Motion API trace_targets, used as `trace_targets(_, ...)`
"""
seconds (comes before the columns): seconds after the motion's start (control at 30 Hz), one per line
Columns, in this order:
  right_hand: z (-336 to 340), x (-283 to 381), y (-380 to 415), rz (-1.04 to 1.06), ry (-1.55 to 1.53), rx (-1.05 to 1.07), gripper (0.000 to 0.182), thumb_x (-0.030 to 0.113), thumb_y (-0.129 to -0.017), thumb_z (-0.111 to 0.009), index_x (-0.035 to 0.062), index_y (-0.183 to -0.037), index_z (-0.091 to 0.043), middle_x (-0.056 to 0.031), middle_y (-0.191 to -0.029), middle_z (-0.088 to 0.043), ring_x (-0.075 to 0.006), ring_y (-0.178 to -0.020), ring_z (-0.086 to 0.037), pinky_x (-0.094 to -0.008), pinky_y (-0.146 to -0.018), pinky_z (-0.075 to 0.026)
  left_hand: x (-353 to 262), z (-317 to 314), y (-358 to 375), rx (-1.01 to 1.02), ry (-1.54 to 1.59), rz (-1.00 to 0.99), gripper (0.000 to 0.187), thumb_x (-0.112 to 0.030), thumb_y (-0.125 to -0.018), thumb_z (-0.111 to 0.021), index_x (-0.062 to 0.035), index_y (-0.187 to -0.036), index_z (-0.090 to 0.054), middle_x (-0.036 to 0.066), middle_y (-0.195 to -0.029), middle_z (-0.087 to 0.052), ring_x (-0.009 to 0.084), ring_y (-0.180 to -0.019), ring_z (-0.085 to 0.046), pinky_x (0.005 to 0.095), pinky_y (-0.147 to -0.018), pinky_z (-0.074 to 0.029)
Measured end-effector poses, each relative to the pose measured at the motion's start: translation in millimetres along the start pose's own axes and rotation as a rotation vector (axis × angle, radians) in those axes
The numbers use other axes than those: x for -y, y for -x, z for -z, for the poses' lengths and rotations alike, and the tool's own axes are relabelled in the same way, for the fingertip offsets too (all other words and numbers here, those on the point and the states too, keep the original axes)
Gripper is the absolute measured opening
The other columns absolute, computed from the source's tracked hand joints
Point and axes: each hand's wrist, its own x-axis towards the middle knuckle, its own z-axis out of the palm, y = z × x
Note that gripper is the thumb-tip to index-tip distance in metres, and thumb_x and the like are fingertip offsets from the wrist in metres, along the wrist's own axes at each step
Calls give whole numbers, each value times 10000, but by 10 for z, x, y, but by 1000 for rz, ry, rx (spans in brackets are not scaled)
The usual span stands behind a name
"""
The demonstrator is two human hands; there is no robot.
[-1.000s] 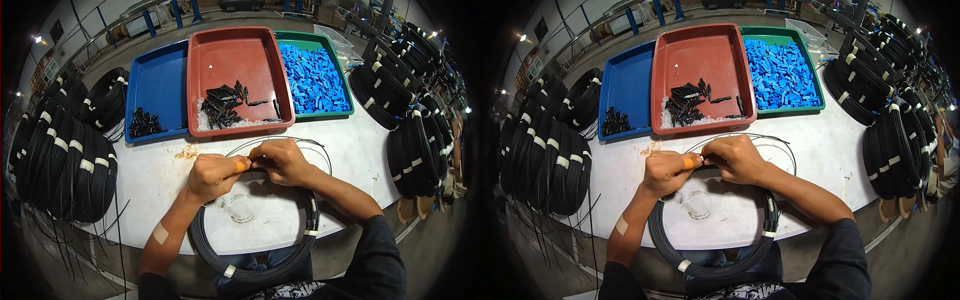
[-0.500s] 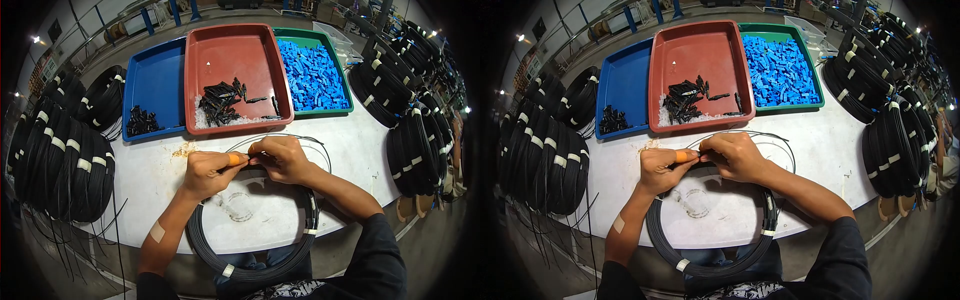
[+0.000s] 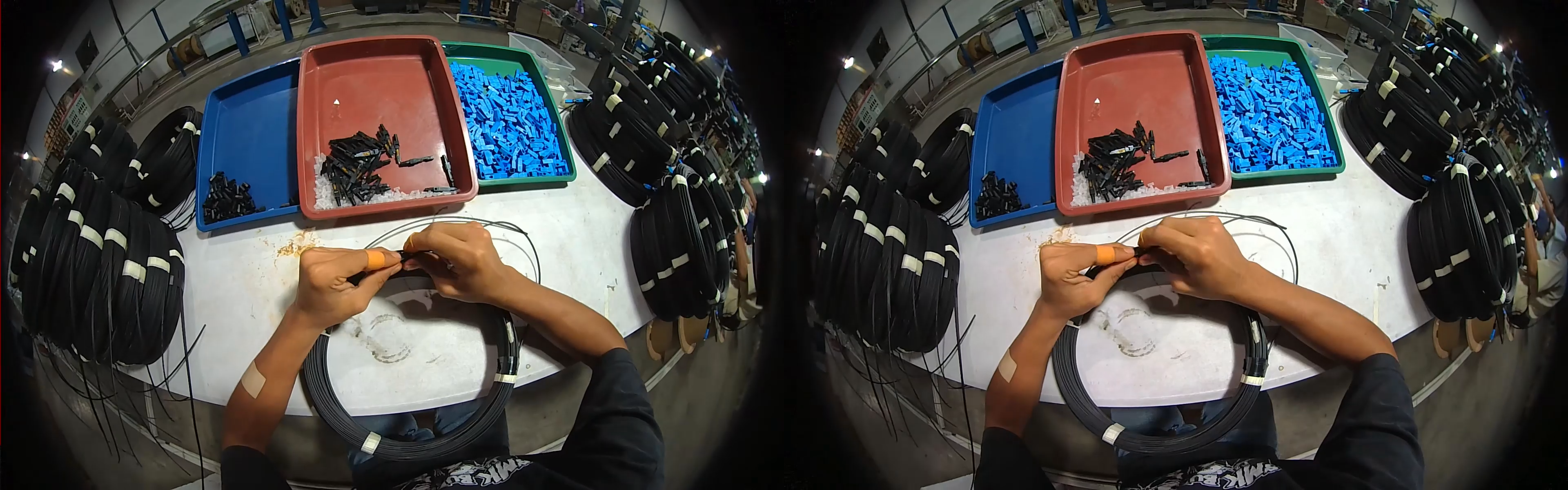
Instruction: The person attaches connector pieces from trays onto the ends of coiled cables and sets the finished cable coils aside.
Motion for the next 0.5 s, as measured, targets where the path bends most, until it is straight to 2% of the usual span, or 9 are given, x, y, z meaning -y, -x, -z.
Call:
trace_targets(0.1,19,2,2,-7,28,58,239,-15,-733,-744,42,-956,-681,-103,-819,-696,-316,-682,-684,-398,-585,-529,18,7,6,29,9,-39,136,22,-722,-821,0,-846,-769,121,-798,-763,218,-637,-739,274,-593,-580)
trace_targets(0.2,12,-44,-5,-33,-4,114,247,-10,-742,-751,42,-971,-675,-98,-807,-690,-312,-679,-683,-401,-576,-526,49,9,18,148,-67,-168,121,19,-732,-822,1,-839,-767,124,-792,-761,210,-636,-739,278,-589,-577)
trace_targets(0.43,4,0,-1,13,11,-13,260,-6,-736,-756,36,-978,-671,-108,-815,-695,-325,-688,-685,-404,-570,-524,0,-9,-1,-6,8,-18,139,44,-710,-808,3,-833,-758,131,-769,-753,217,-617,-729,284,-562,-563)
trace_targets(0.5,49,-4,-2,22,37,39,255,-6,-739,-757,36,-975,-671,-110,-815,-697,-325,-685,-685,-400,-573,-526,5,-1,1,-19,27,4,142,48,-706,-805,5,-832,-756,131,-767,-752,220,-612,-726,282,-557,-560)
